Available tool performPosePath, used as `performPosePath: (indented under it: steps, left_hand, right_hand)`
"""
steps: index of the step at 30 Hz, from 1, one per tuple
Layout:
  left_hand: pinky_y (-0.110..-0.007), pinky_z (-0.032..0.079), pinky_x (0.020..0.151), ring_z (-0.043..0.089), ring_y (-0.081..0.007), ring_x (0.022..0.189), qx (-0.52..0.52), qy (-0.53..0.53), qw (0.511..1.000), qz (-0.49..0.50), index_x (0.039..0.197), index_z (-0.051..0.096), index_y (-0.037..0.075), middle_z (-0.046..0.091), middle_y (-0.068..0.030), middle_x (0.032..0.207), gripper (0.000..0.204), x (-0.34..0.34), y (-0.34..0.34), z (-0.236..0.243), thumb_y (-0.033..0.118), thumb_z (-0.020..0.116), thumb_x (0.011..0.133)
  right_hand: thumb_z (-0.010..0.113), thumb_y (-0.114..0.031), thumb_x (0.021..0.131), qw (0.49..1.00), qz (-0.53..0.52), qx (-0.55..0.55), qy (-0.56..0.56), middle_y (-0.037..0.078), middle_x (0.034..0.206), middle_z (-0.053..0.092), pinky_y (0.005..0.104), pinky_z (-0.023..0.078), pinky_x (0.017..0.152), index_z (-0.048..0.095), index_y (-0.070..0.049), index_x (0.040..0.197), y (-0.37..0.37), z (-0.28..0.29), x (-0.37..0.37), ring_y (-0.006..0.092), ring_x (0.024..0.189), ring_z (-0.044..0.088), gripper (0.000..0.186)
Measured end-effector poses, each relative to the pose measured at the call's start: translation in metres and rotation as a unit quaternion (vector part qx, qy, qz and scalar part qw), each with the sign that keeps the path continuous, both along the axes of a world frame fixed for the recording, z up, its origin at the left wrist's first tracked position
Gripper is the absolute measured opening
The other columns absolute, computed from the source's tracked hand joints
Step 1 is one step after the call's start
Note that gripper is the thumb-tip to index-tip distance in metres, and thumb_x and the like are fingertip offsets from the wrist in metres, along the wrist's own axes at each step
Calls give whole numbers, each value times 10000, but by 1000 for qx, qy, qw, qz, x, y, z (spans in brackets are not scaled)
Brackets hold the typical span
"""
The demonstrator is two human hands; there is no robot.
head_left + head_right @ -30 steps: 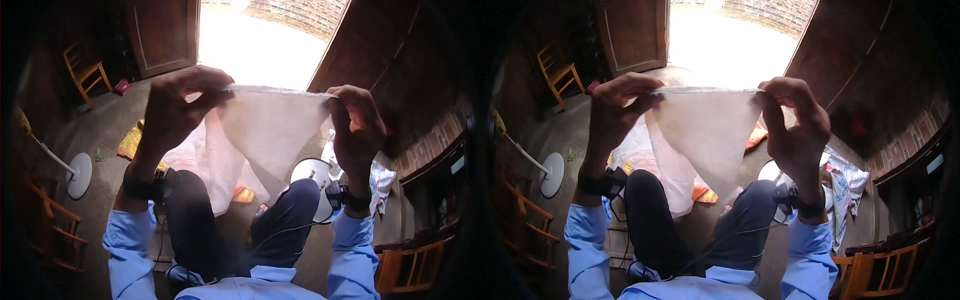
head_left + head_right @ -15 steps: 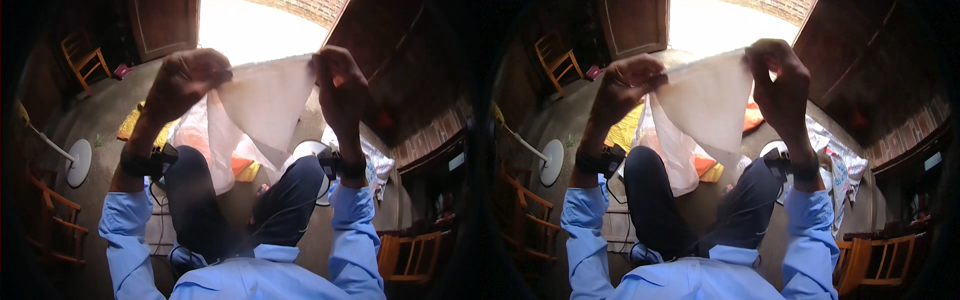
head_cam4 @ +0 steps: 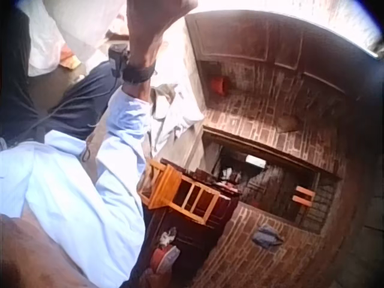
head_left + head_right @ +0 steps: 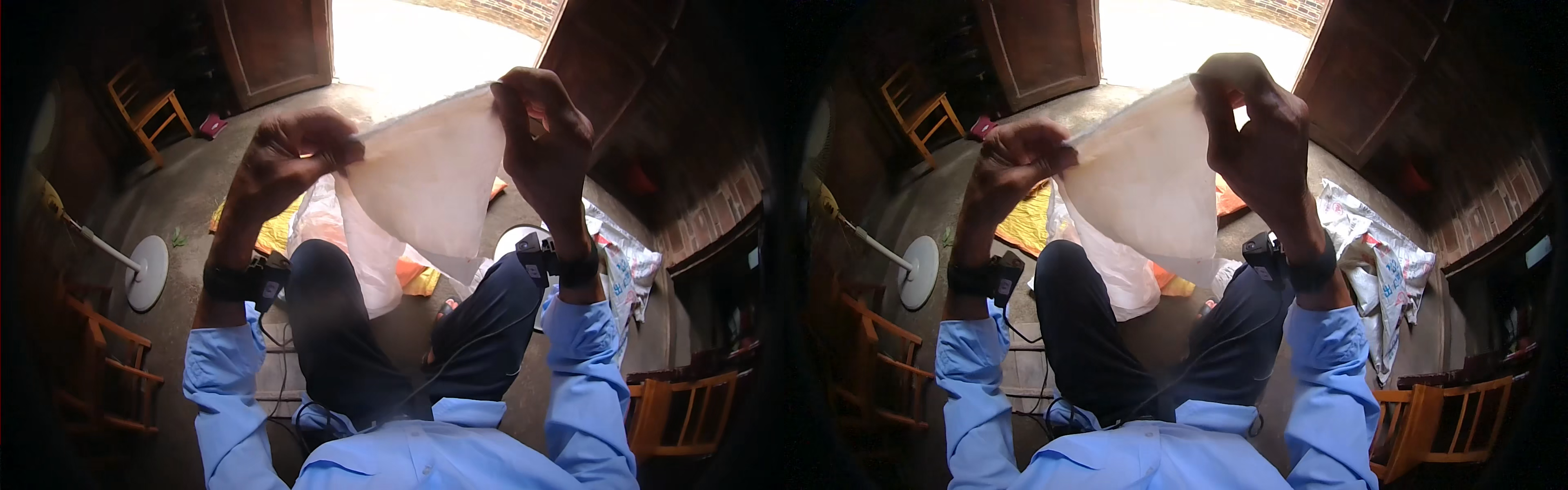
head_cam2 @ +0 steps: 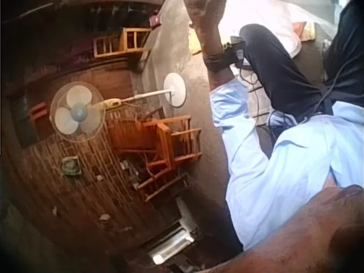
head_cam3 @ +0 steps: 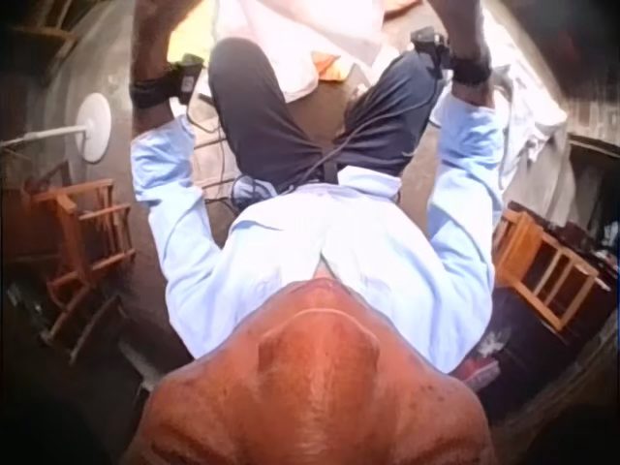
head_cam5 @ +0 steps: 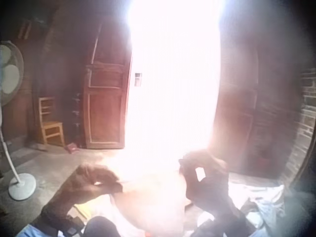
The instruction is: The recorder is sewing two large plastic/woven bags together using a needle and thread, then cuts the thread with scissors and spreads the bags on the floor.
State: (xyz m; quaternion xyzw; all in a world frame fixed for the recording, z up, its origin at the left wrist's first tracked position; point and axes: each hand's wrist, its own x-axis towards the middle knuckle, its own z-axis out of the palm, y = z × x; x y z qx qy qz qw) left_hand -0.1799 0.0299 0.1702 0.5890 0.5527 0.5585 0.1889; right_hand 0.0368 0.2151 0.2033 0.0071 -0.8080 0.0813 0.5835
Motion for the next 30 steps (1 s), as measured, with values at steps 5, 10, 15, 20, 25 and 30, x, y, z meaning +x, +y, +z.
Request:
performPosePath:
  steps: [5,10,15,20,25,30]
  left_hand:
    - [-301,558,869,698,-152,934,-6,64,998,21,1024,694,24,720,-65,978,165,-2,-11,-8,14,737,865]
    - [-436,508,990,652,-299,1135,8,189,981,47,1256,612,47,661,-179,1198,698,27,4,17,582,717,821]
    - [-322,562,722,694,-179,801,37,128,991,32,1100,684,36,711,-119,893,410,45,27,33,390,715,896]
    - [-248,522,627,647,-98,689,129,203,970,32,1010,715,17,692,-55,773,205,33,27,25,207,687,938]
    - [-250,505,764,625,-88,851,99,191,974,70,1034,690,17,673,-23,909,168,18,-8,26,155,665,940]
    - [-317,482,896,615,-166,995,136,325,891,287,1102,687,25,670,-78,1092,309,-15,-53,44,291,581,984]
  right_hand:
    - [683,-5,895,999,34,-27,-2,73,812,687,269,551,689,642,-25,965,-10,-4,-5,133,726,693,83]
    - [685,12,879,996,60,23,-65,83,804,684,281,551,672,636,-31,964,-20,1,-5,170,714,707,107]
    - [705,6,832,992,49,89,-76,100,794,678,317,549,628,639,-44,934,-28,2,-14,242,700,704,131]
    - [680,-78,867,987,142,6,-80,132,759,664,348,538,604,656,-48,918,-27,-2,-22,283,665,677,64]
    - [624,-103,943,924,317,-158,-143,103,786,679,319,553,657,644,-28,990,-24,-14,-24,185,716,673,91]
    - [671,-127,882,868,202,-136,-433,90,831,675,329,539,702,656,-26,953,8,-52,-6,197,727,649,124]
